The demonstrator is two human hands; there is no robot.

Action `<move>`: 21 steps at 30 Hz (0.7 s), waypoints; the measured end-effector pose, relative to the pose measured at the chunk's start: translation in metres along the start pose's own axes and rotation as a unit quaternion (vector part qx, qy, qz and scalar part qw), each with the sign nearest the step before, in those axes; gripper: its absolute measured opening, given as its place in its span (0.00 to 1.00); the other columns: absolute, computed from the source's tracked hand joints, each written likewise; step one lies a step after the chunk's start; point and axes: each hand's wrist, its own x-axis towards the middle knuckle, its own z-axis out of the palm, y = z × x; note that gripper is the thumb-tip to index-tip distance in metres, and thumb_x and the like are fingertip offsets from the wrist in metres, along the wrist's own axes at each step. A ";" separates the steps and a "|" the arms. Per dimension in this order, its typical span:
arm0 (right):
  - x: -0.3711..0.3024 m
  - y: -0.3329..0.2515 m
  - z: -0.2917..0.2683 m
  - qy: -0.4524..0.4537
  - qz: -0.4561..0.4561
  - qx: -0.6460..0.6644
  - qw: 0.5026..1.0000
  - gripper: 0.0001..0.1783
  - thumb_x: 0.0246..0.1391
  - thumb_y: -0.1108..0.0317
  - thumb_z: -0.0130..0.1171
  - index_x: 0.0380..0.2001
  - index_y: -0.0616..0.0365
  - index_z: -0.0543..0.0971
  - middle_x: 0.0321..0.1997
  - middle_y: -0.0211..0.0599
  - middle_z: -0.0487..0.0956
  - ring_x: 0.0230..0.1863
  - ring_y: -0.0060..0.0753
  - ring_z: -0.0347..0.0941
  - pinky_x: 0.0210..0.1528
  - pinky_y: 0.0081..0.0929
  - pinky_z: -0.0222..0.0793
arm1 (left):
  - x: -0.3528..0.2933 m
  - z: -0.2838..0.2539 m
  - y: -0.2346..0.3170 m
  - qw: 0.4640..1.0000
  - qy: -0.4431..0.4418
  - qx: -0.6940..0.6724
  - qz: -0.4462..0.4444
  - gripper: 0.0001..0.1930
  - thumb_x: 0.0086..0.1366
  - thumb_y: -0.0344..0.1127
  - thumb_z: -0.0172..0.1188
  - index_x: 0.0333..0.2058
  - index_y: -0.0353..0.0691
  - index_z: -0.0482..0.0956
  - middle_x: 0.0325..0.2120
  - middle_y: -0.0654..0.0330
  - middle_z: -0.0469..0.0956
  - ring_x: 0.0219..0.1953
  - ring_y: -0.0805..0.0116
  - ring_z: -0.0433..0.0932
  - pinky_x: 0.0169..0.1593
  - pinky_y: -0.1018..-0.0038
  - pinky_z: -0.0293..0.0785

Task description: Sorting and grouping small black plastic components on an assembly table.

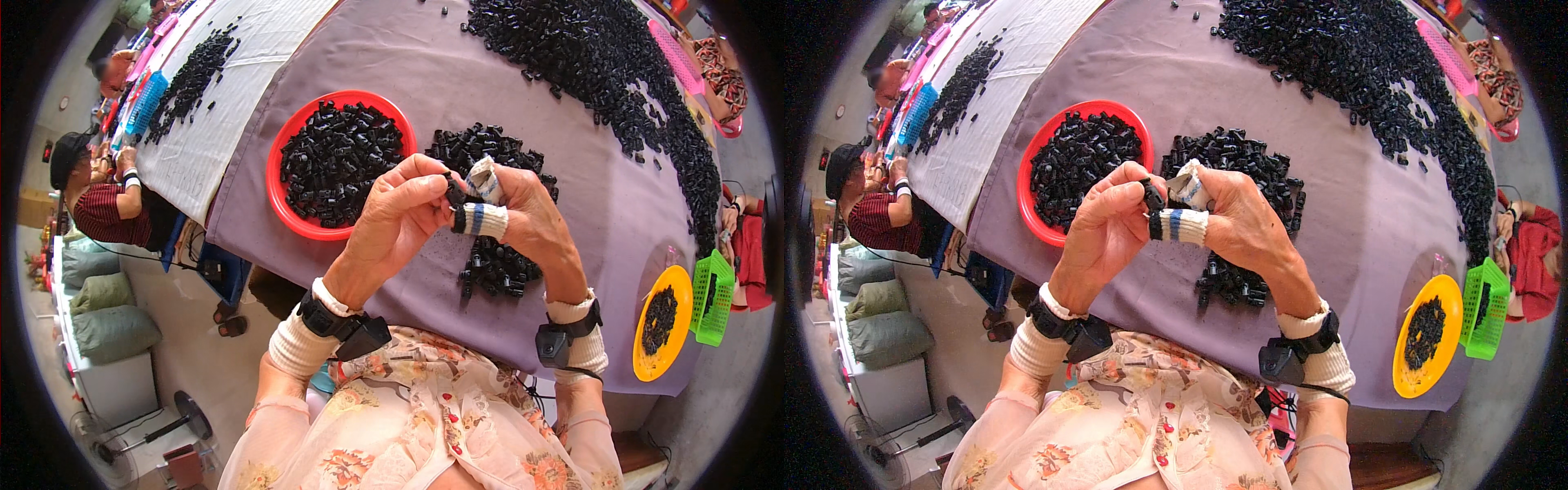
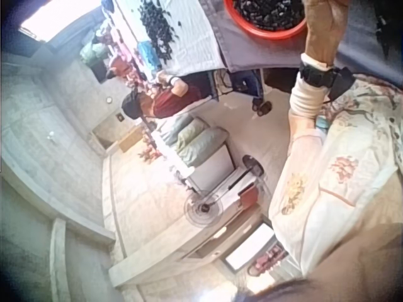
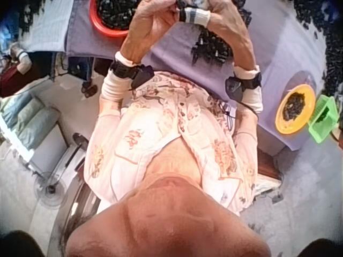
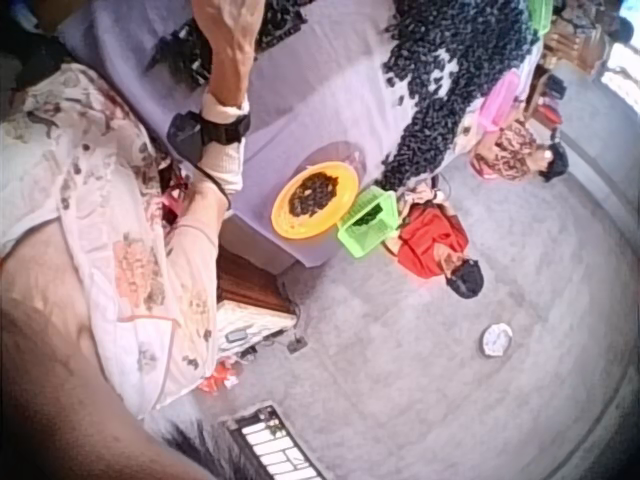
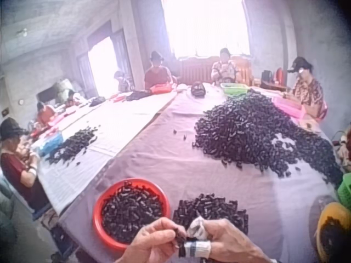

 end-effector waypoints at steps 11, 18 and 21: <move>0.000 0.011 0.001 0.032 -0.044 -0.030 0.998 0.16 0.41 0.61 0.66 0.27 0.60 0.73 0.18 0.25 0.69 0.21 0.15 0.60 0.23 0.19 0.59 | 0.001 0.000 -0.002 1.000 0.015 0.025 -0.002 0.10 0.60 0.28 0.54 0.41 0.35 0.73 0.32 0.58 0.77 0.27 0.77 0.75 0.35 0.80 0.73; -0.004 0.005 0.004 0.065 -0.030 -0.019 0.997 0.12 0.43 0.66 0.64 0.27 0.60 0.73 0.19 0.26 0.71 0.22 0.15 0.61 0.25 0.18 0.61 | 0.003 -0.006 -0.004 0.999 -0.007 0.031 0.005 0.11 0.61 0.29 0.53 0.43 0.34 0.72 0.33 0.58 0.76 0.32 0.75 0.76 0.40 0.77 0.73; -0.005 0.004 0.001 0.060 -0.018 -0.007 0.998 0.10 0.45 0.67 0.62 0.27 0.61 0.74 0.19 0.26 0.71 0.22 0.15 0.62 0.26 0.18 0.61 | 0.002 -0.003 -0.004 0.998 -0.008 0.054 0.019 0.13 0.62 0.30 0.52 0.45 0.34 0.71 0.32 0.58 0.77 0.31 0.75 0.76 0.39 0.76 0.73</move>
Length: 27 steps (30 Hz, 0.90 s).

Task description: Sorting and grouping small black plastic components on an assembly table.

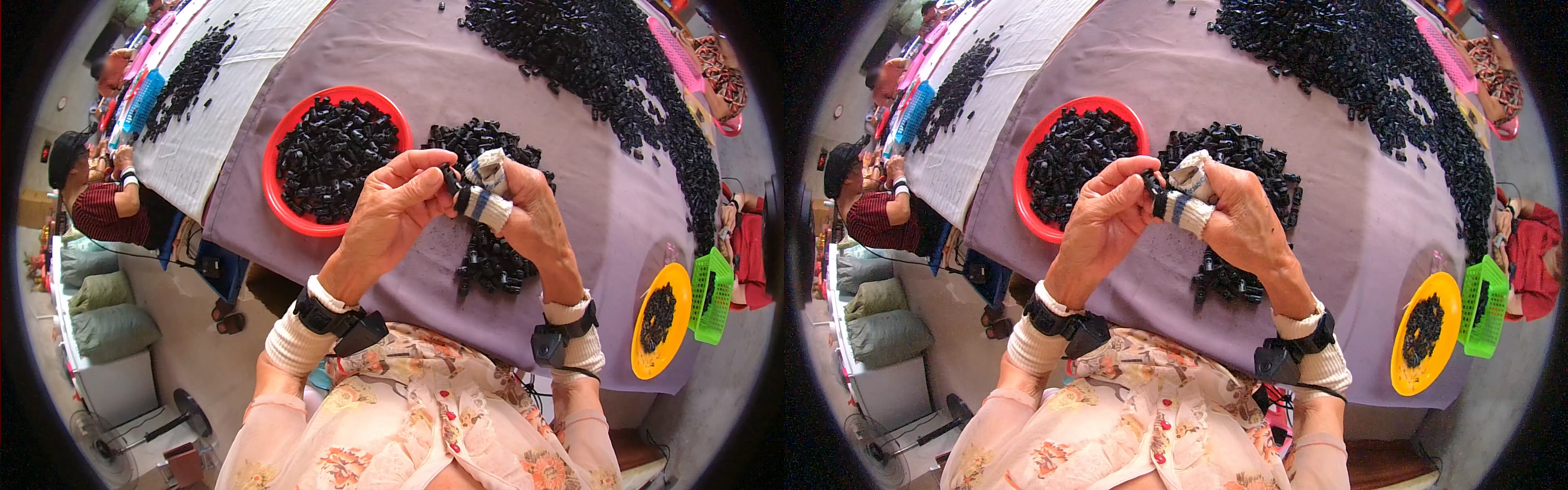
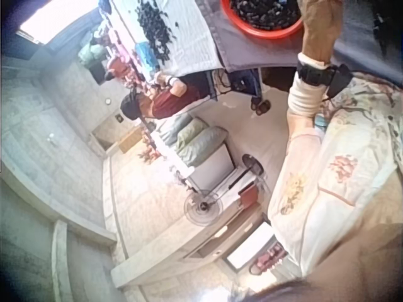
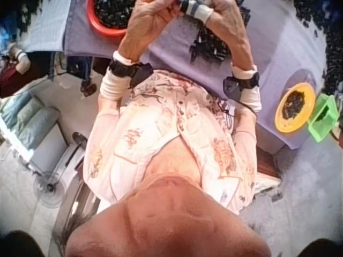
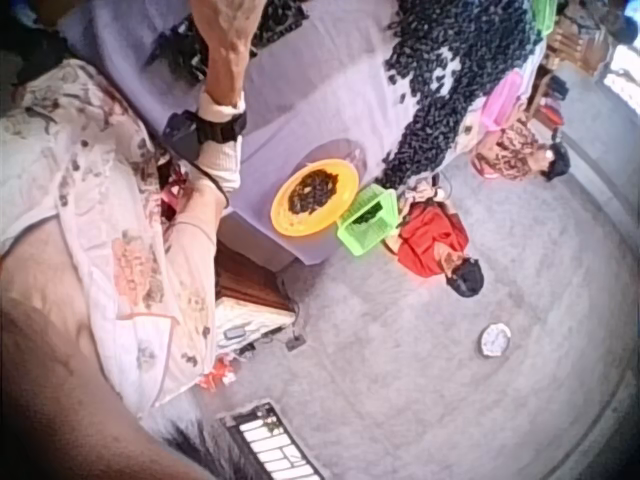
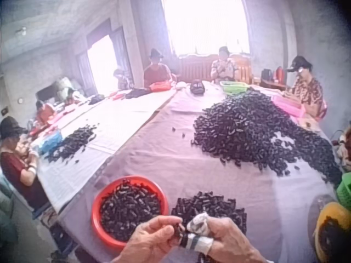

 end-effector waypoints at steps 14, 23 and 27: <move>0.004 0.000 -0.004 -0.058 0.031 -0.043 0.997 0.18 0.41 0.58 0.65 0.25 0.61 0.73 0.17 0.27 0.68 0.20 0.17 0.61 0.22 0.21 0.58 | 0.000 -0.005 -0.001 1.000 0.002 -0.020 -0.021 0.13 0.63 0.32 0.51 0.44 0.33 0.71 0.31 0.59 0.77 0.33 0.76 0.76 0.38 0.79 0.73; 0.010 0.013 -0.002 -0.064 -0.024 -0.071 0.995 0.19 0.39 0.57 0.65 0.24 0.63 0.73 0.17 0.34 0.71 0.19 0.23 0.64 0.23 0.26 0.60 | -0.001 0.004 0.001 0.999 0.031 -0.001 -0.026 0.11 0.62 0.31 0.53 0.42 0.33 0.73 0.31 0.61 0.77 0.29 0.78 0.74 0.34 0.80 0.73; 0.013 0.012 -0.001 -0.072 -0.029 -0.071 0.994 0.19 0.39 0.56 0.65 0.25 0.62 0.73 0.17 0.33 0.70 0.20 0.23 0.63 0.24 0.26 0.60 | -0.003 0.004 0.003 0.999 0.041 0.008 -0.034 0.11 0.62 0.31 0.53 0.42 0.33 0.74 0.32 0.61 0.77 0.29 0.78 0.74 0.34 0.80 0.72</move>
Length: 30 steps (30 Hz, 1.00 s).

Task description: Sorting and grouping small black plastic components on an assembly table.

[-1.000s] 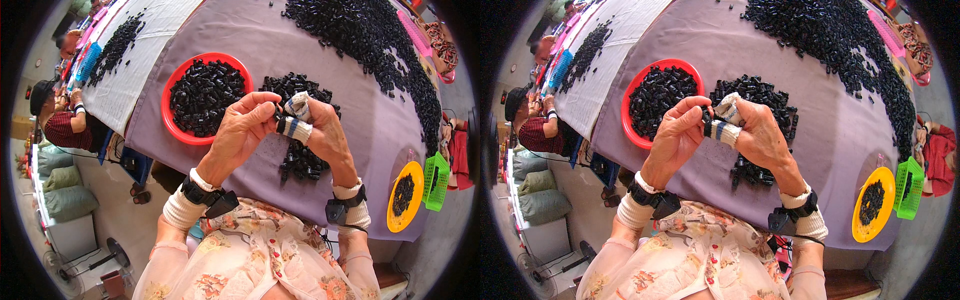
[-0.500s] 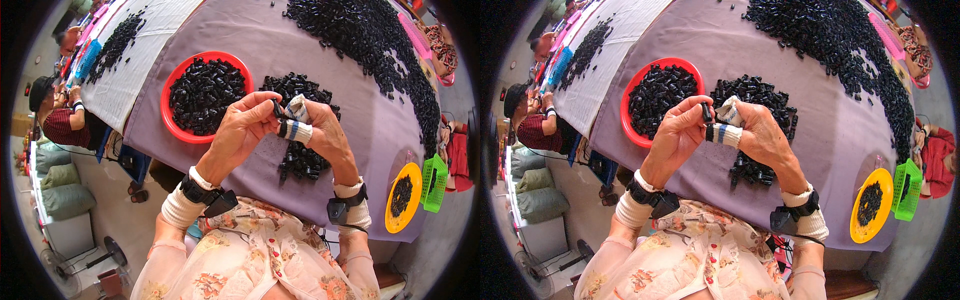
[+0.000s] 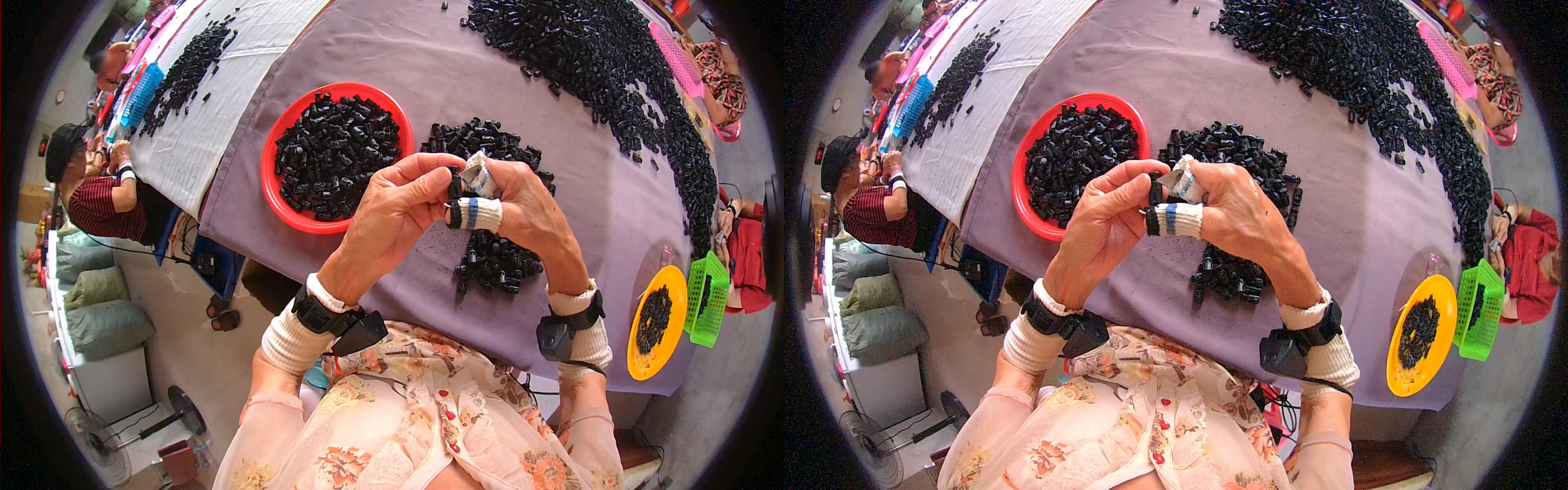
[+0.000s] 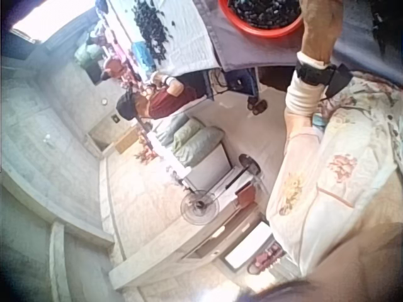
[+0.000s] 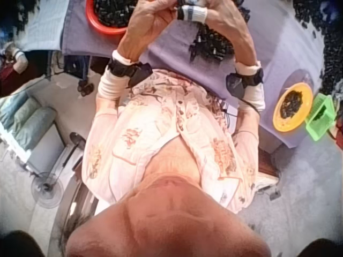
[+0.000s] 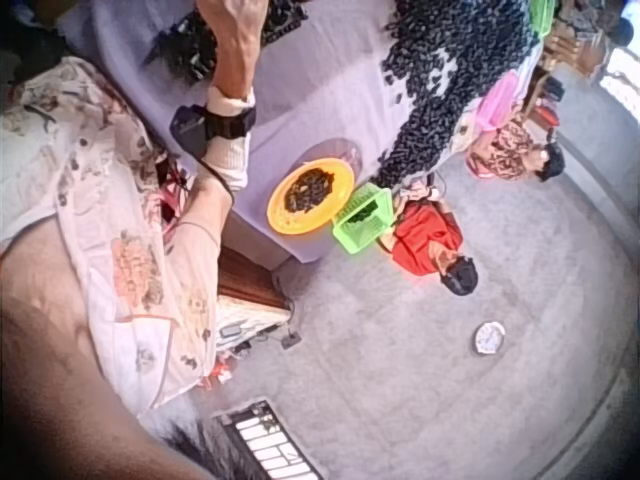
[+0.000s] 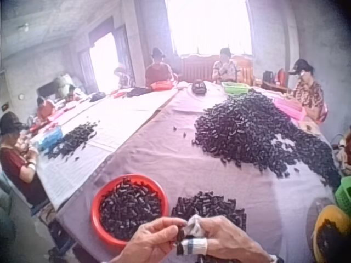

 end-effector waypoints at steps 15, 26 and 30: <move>-0.001 0.004 0.002 -0.033 0.007 0.050 0.998 0.16 0.43 0.60 0.63 0.26 0.62 0.73 0.16 0.27 0.67 0.20 0.19 0.60 0.23 0.23 0.60 | 0.002 -0.002 -0.002 1.000 0.011 0.008 -0.003 0.10 0.61 0.30 0.54 0.40 0.33 0.74 0.32 0.60 0.77 0.31 0.77 0.75 0.34 0.80 0.73; -0.001 -0.003 0.001 -0.052 0.005 0.058 0.997 0.13 0.45 0.62 0.60 0.25 0.62 0.73 0.14 0.25 0.66 0.19 0.17 0.58 0.22 0.22 0.59 | 0.001 0.002 -0.001 0.998 0.015 0.058 0.017 0.08 0.60 0.28 0.55 0.38 0.33 0.76 0.33 0.59 0.77 0.32 0.76 0.76 0.35 0.81 0.74; -0.001 0.002 0.001 -0.060 0.016 0.042 0.997 0.16 0.44 0.59 0.61 0.23 0.62 0.73 0.14 0.23 0.66 0.19 0.16 0.58 0.21 0.22 0.58 | 0.002 0.002 -0.002 0.996 0.025 0.084 0.030 0.09 0.60 0.28 0.55 0.38 0.33 0.76 0.33 0.59 0.77 0.32 0.76 0.76 0.35 0.81 0.74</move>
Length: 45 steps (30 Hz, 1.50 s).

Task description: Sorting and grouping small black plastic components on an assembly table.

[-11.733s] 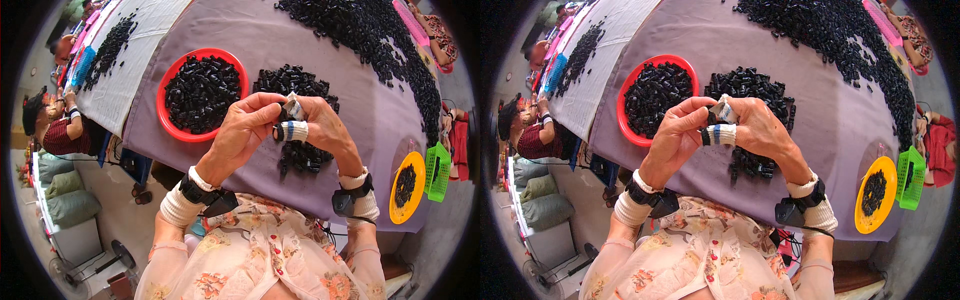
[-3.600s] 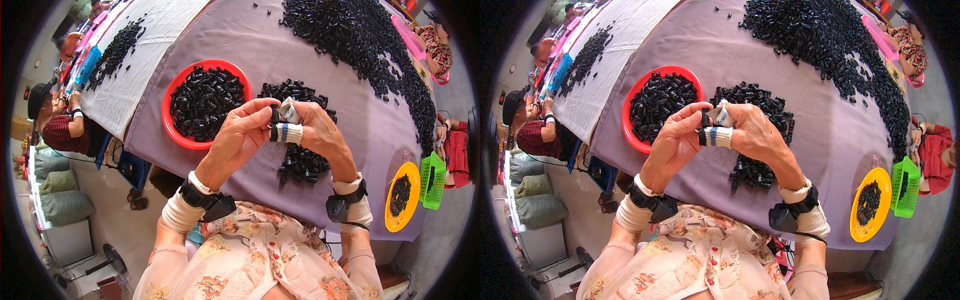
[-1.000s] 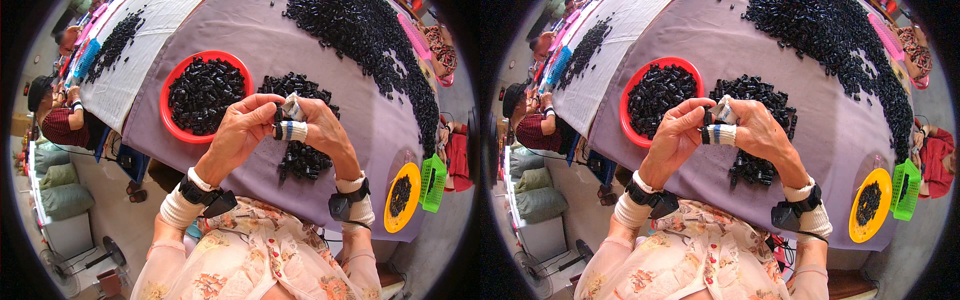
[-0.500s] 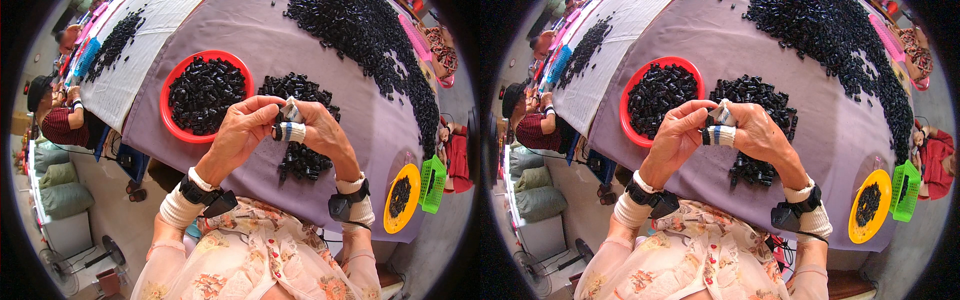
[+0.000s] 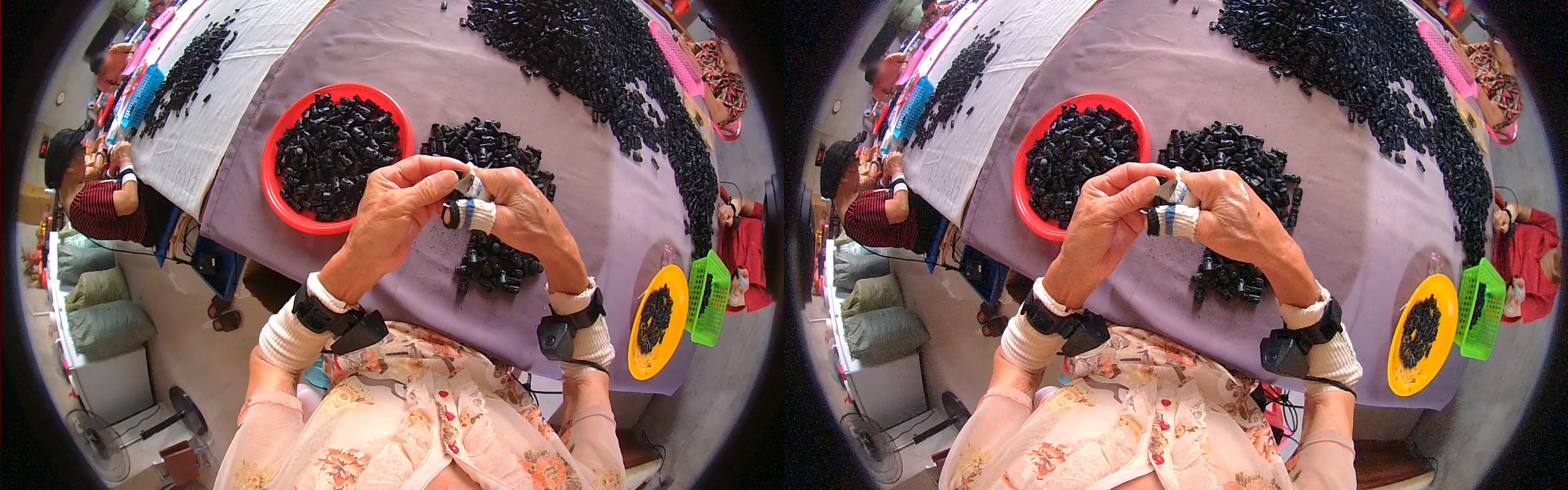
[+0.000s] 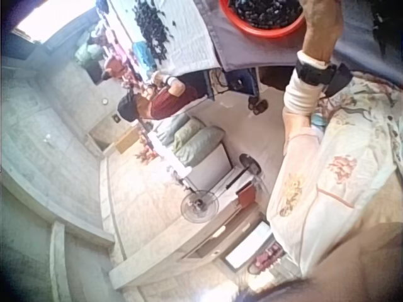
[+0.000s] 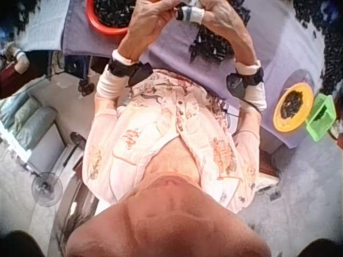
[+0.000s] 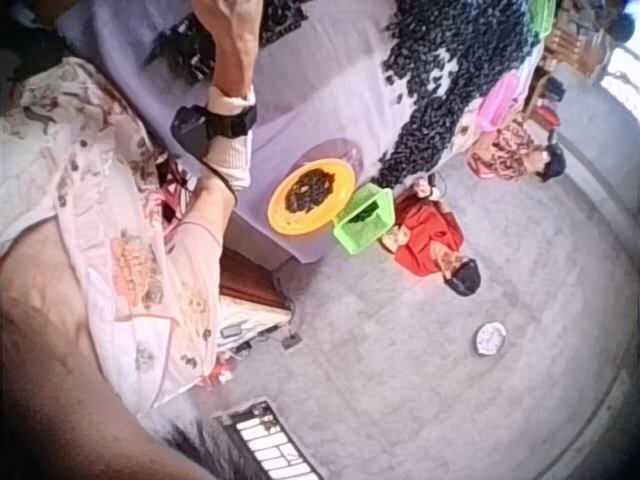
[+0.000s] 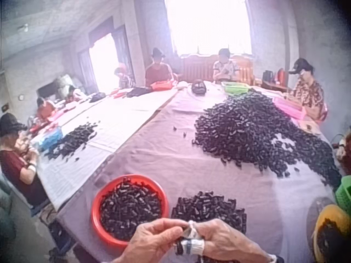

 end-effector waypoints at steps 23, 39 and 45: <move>0.001 0.001 -0.001 0.036 -0.008 -0.015 0.999 0.21 0.39 0.54 0.65 0.22 0.60 0.71 0.15 0.27 0.67 0.19 0.20 0.59 0.22 0.24 0.57 | -0.001 0.002 -0.002 0.995 -0.010 -0.087 -0.038 0.10 0.62 0.30 0.52 0.41 0.31 0.73 0.33 0.58 0.76 0.32 0.76 0.75 0.36 0.80 0.74; -0.002 0.000 0.004 0.020 -0.002 0.026 0.999 0.17 0.43 0.58 0.64 0.23 0.60 0.72 0.16 0.22 0.66 0.20 0.16 0.58 0.23 0.21 0.58 | -0.001 -0.002 -0.005 0.999 -0.017 -0.037 -0.012 0.10 0.61 0.29 0.54 0.40 0.31 0.74 0.34 0.58 0.77 0.34 0.75 0.76 0.37 0.80 0.74; -0.002 -0.010 0.000 0.049 0.040 0.044 0.997 0.16 0.40 0.60 0.65 0.23 0.60 0.72 0.17 0.22 0.66 0.21 0.16 0.59 0.24 0.20 0.58 | 0.001 0.001 -0.003 0.996 -0.011 -0.090 -0.020 0.10 0.62 0.29 0.52 0.41 0.32 0.73 0.33 0.59 0.76 0.33 0.76 0.75 0.37 0.80 0.74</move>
